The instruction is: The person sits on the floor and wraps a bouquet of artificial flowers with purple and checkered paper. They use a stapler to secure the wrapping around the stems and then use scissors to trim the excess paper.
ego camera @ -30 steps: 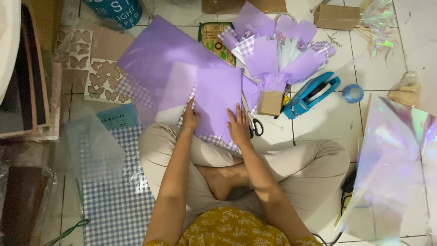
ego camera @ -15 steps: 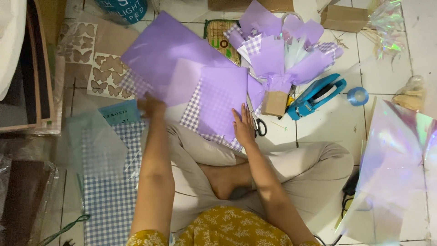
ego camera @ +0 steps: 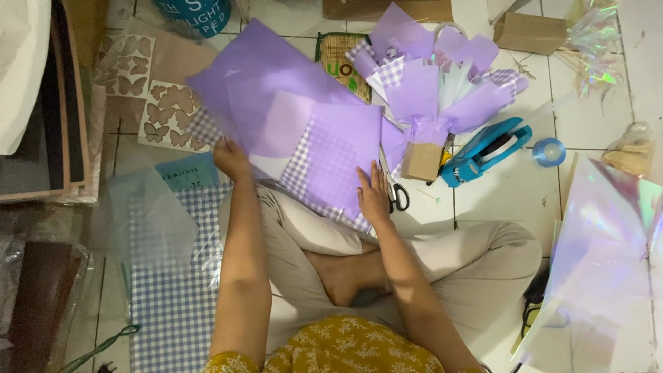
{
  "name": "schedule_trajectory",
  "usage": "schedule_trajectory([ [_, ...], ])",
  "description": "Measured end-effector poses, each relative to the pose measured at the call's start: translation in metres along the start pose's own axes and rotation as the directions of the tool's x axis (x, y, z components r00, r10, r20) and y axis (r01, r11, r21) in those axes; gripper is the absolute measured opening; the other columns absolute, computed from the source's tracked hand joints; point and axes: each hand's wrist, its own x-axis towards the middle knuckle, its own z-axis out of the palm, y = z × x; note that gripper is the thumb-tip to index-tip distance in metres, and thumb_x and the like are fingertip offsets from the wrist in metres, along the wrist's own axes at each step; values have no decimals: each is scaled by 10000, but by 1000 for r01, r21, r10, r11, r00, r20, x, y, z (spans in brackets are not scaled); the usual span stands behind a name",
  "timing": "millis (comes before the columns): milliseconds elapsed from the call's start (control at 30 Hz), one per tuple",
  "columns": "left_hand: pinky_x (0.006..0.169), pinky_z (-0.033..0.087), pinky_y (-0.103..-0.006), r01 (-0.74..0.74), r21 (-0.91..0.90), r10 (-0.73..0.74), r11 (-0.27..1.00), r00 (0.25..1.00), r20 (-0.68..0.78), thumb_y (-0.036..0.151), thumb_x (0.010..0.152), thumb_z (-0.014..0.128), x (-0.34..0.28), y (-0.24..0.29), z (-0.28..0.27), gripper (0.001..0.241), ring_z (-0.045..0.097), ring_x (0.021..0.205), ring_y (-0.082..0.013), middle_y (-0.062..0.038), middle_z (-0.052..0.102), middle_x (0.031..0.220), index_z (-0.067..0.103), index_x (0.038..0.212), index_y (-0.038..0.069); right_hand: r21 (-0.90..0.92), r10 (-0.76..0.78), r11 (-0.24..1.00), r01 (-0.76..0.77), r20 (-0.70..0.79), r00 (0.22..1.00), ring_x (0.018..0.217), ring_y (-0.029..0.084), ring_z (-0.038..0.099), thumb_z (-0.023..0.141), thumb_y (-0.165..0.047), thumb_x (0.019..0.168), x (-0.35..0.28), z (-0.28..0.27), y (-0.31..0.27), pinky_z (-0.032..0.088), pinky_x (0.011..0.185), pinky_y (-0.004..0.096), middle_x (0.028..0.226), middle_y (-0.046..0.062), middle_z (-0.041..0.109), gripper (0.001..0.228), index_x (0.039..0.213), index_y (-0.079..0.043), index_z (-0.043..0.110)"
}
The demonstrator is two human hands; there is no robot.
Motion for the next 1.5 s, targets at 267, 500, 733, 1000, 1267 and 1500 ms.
schedule_trajectory([
  [267,1095,448,-469,181,-587,-366,790,906,-214,393,1092,560,47,57,-65,476,568,1238,-382,-272,576,1301,578,1299,-36,18,-22,1000,23,-22,1000,1545,390,180,629,-124,956,0,1,2,152,1239,537,1678,222,158,648,1557,-240,416],
  [500,1252,112,-563,321,-845,-479,427,873,89,534,1091,610,11,223,-133,659,137,1553,-367,-205,229,1647,350,1593,195,22,-19,1000,19,-27,999,1543,394,195,641,-118,941,0,2,1,163,1235,549,1673,228,178,639,1540,-225,446],
  [733,927,524,-505,369,-396,-333,841,930,158,221,900,757,-69,52,24,336,661,1112,-402,-217,707,1094,705,1180,43,6,-12,1000,12,-40,999,1545,389,196,671,-111,915,-2,-6,-7,203,1228,554,1672,224,178,663,1532,-220,454],
  [1000,1129,156,-762,726,-682,-664,88,553,504,454,1046,638,-86,72,21,711,244,1485,-505,-240,264,1582,191,1524,176,5,0,1000,0,-13,1000,1549,400,164,672,-91,913,-4,-4,-7,180,1231,575,1678,220,143,661,1525,-206,451],
  [1267,812,501,-484,719,-206,-426,663,590,686,387,933,707,-132,77,19,629,570,1093,-278,-142,583,1287,439,1435,119,2,-6,1000,6,-64,998,1530,409,213,706,-81,878,-2,-1,-6,214,1223,581,1667,214,179,649,1485,-190,503],
  [1500,988,531,-541,170,77,-152,982,490,859,308,875,747,-158,24,51,712,633,1203,-394,-251,682,1206,461,1463,25,106,78,993,-48,-301,951,1338,362,510,718,-27,813,1,11,3,463,1078,505,1584,124,378,521,1301,-203,676],
])
